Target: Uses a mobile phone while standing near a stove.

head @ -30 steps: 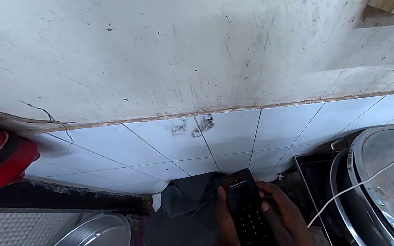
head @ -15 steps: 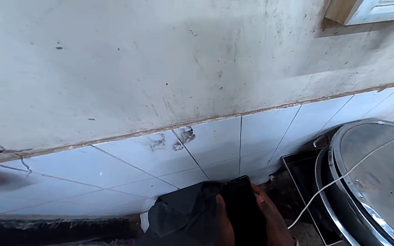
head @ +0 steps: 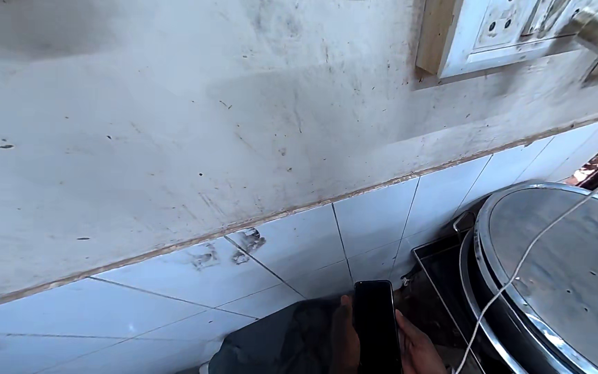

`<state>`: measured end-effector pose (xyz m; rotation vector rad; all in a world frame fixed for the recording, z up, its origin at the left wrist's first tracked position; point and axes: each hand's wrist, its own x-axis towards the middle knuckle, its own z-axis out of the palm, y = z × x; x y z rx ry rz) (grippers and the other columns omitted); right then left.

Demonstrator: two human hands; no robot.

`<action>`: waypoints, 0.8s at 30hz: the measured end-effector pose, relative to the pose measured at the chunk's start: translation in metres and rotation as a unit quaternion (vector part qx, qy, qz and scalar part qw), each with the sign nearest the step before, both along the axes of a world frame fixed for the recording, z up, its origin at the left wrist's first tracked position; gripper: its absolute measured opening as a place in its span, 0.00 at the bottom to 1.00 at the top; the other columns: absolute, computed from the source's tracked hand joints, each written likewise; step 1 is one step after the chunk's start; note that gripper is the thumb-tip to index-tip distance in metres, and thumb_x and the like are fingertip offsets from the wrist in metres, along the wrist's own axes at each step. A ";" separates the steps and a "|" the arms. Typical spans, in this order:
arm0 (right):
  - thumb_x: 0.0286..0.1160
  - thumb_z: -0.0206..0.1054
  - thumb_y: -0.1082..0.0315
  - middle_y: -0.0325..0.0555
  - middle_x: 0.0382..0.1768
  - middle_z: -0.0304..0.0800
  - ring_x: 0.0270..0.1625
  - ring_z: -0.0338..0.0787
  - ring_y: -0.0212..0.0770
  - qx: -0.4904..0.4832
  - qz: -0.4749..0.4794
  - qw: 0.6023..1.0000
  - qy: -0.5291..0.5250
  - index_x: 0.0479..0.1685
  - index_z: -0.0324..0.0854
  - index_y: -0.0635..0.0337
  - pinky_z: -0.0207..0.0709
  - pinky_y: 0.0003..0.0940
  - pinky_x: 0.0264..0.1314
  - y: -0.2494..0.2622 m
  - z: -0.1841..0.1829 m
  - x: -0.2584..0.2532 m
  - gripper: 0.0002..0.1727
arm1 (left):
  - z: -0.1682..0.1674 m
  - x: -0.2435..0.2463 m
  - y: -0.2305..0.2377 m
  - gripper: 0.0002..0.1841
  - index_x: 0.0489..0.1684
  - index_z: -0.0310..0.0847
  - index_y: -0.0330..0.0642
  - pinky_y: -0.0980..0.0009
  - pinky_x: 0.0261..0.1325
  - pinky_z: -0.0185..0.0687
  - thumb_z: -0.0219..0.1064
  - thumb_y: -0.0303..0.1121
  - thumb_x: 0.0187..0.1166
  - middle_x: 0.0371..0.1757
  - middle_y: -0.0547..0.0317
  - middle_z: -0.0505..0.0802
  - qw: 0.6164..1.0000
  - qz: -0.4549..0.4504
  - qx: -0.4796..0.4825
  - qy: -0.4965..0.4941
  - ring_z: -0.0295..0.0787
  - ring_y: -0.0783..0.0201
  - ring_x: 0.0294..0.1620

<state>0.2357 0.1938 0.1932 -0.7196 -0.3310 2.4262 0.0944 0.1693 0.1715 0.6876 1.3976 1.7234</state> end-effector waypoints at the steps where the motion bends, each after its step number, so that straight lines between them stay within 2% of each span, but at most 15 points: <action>1: 0.96 0.29 0.49 0.50 0.52 0.96 0.57 0.95 0.44 -0.004 0.007 1.000 0.006 0.63 0.81 0.56 0.88 0.47 0.64 0.001 -0.001 0.003 0.33 | 0.001 0.003 0.001 0.30 0.55 0.82 0.30 0.76 0.62 0.86 0.37 0.46 0.93 0.46 0.65 0.96 1.000 0.006 0.007 0.005 0.91 0.79 0.51; 3: 0.96 0.35 0.49 0.49 0.53 0.96 0.58 0.95 0.44 0.006 0.023 0.999 0.031 0.62 0.82 0.54 0.88 0.48 0.64 0.005 -0.004 0.009 0.30 | 0.004 0.009 0.001 0.29 0.58 0.79 0.27 0.77 0.65 0.85 0.38 0.46 0.93 0.48 0.64 0.94 1.000 0.010 0.000 0.018 0.90 0.80 0.52; 5: 0.93 0.45 0.48 0.49 0.54 0.96 0.59 0.95 0.44 0.027 0.037 0.997 0.066 0.62 0.84 0.53 0.88 0.48 0.66 0.010 -0.010 0.014 0.25 | 0.011 0.015 0.001 0.28 0.57 0.78 0.29 0.78 0.63 0.86 0.40 0.47 0.94 0.45 0.67 0.93 0.999 0.019 -0.017 0.037 0.89 0.83 0.50; 8: 0.91 0.52 0.48 0.50 0.55 0.96 0.60 0.94 0.45 0.047 0.044 0.995 0.077 0.62 0.84 0.53 0.87 0.48 0.66 0.018 -0.012 0.018 0.23 | 0.017 0.021 0.003 0.27 0.58 0.77 0.30 0.80 0.63 0.85 0.40 0.48 0.94 0.45 0.69 0.93 0.999 0.025 -0.017 0.035 0.89 0.84 0.50; 10: 0.92 0.50 0.47 0.50 0.55 0.96 0.60 0.95 0.45 0.044 0.046 0.995 0.080 0.63 0.84 0.53 0.87 0.48 0.66 0.023 -0.011 0.018 0.24 | 0.017 0.022 0.006 0.29 0.62 0.74 0.29 0.78 0.65 0.84 0.37 0.49 0.94 0.49 0.67 0.92 0.999 0.025 -0.021 0.016 0.89 0.83 0.53; 12: 0.94 0.41 0.48 0.50 0.54 0.96 0.58 0.95 0.44 0.025 0.031 0.997 0.073 0.62 0.84 0.54 0.88 0.46 0.64 0.025 -0.011 0.015 0.27 | 0.009 0.020 0.012 0.33 0.65 0.74 0.27 0.75 0.65 0.85 0.36 0.52 0.93 0.52 0.60 0.93 1.000 0.020 -0.018 0.013 0.89 0.78 0.54; 15: 0.96 0.30 0.48 0.51 0.51 0.96 0.54 0.96 0.45 -0.002 0.007 0.998 0.060 0.62 0.81 0.55 0.90 0.45 0.60 0.024 -0.016 0.010 0.33 | -0.006 0.011 0.020 0.34 0.64 0.75 0.25 0.70 0.57 0.91 0.42 0.53 0.90 0.49 0.54 0.94 1.000 0.009 0.007 0.027 0.93 0.69 0.49; 17: 0.95 0.32 0.46 0.54 0.54 0.95 0.56 0.95 0.48 -0.012 0.016 0.995 0.099 0.65 0.79 0.56 0.89 0.47 0.62 0.020 -0.025 0.008 0.33 | -0.009 0.005 0.019 0.31 0.64 0.77 0.25 0.67 0.55 0.92 0.46 0.50 0.90 0.48 0.51 0.94 1.000 -0.001 0.018 0.024 0.94 0.65 0.47; 19: 0.94 0.38 0.43 0.54 0.57 0.94 0.59 0.95 0.48 -0.016 0.029 0.991 0.133 0.66 0.80 0.54 0.87 0.48 0.66 0.015 -0.029 0.008 0.31 | -0.008 0.001 0.013 0.29 0.64 0.77 0.25 0.67 0.55 0.92 0.47 0.47 0.90 0.48 0.50 0.94 1.000 -0.006 0.016 0.016 0.94 0.65 0.48; 22: 0.90 0.47 0.39 0.51 0.55 0.95 0.58 0.95 0.46 0.004 0.051 0.989 0.136 0.64 0.83 0.52 0.88 0.46 0.64 0.013 -0.030 0.007 0.30 | 0.000 0.001 0.008 0.22 0.63 0.77 0.26 0.69 0.52 0.92 0.46 0.37 0.89 0.46 0.53 0.94 1.000 -0.013 0.014 0.014 0.94 0.67 0.45; 24: 0.89 0.48 0.38 0.50 0.55 0.95 0.56 0.95 0.44 0.025 0.066 0.990 0.124 0.64 0.83 0.51 0.88 0.44 0.64 0.009 -0.029 0.006 0.31 | 0.005 -0.003 0.005 0.21 0.63 0.78 0.28 0.68 0.52 0.92 0.47 0.35 0.89 0.47 0.52 0.93 1.000 -0.020 0.012 0.014 0.93 0.65 0.46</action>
